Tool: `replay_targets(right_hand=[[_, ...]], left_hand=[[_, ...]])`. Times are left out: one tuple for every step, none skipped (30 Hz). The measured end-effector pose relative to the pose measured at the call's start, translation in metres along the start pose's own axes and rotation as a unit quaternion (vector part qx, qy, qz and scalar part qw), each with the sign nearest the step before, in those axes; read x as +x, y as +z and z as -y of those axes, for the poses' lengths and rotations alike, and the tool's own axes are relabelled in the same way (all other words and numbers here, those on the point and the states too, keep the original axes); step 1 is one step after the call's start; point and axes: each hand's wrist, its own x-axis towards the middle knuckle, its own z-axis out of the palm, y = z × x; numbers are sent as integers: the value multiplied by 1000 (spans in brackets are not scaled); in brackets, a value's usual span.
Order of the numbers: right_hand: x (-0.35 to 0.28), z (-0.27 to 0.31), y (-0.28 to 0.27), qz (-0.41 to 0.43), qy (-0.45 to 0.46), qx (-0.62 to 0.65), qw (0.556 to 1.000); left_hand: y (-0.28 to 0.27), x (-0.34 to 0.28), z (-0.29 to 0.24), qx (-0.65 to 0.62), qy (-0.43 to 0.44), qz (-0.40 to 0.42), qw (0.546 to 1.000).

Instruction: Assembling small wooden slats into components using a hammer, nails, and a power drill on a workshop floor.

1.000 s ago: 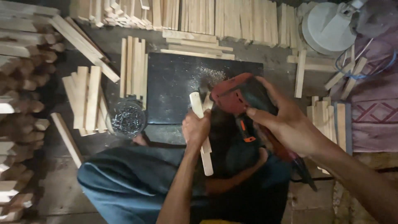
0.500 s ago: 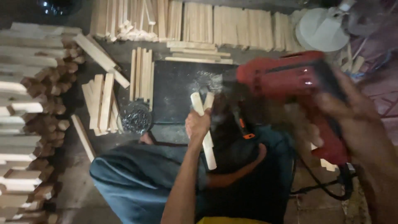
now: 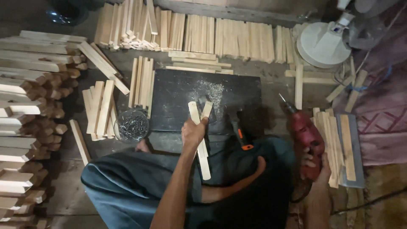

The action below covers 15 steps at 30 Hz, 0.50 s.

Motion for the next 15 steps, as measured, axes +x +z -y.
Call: replay_targets(right_hand=[[-7,-14,36,2,2,0,1000],[-14,-27,72,-30,12,109,993],[-23,-42,108,-62,22,217,974],[-20,-48,121,-60,24,217,974],[-19,-55,136,-166,-64,85,980],[-17,-62,151,-264,-150,-51,951],[-15,-61,123,-261,-148,-52,952],[-13,-60,96,-160,-114,55,979],[-13,-58,68,-57,-78,160,982],[-12,-55,58,-57,-76,159,983],[-15,-51,48,-322,-80,-131,934],[-17,-47,38,-540,-62,-393,741],[-10,-38,98,-541,-62,-395,740],[-14,-43,161,-539,4,-534,651],[-32,-58,223,-518,72,-656,545]], left_hand=[[-3,-9,-7,-1,-1,-3,1000],[-7,-17,-13,2,-8,5,1000],[-10,-26,-20,5,-14,13,1000],[-12,-30,-24,4,-14,11,1000],[-15,-35,-27,2,-12,20,1000],[-19,-40,-31,-1,-11,30,1000],[-15,-33,-26,-2,-11,27,1000],[-11,-25,-21,11,-12,19,1000],[-5,-19,-15,25,-13,13,1000],[-6,-17,-15,24,-15,13,1000],[-5,-17,-13,10,-13,12,1000],[-4,-16,-12,-3,-11,11,1000],[-4,-17,-12,-4,-12,13,1000],[-5,-18,-12,-11,-6,17,1000],[-6,-19,-10,-18,-1,20,1000]])
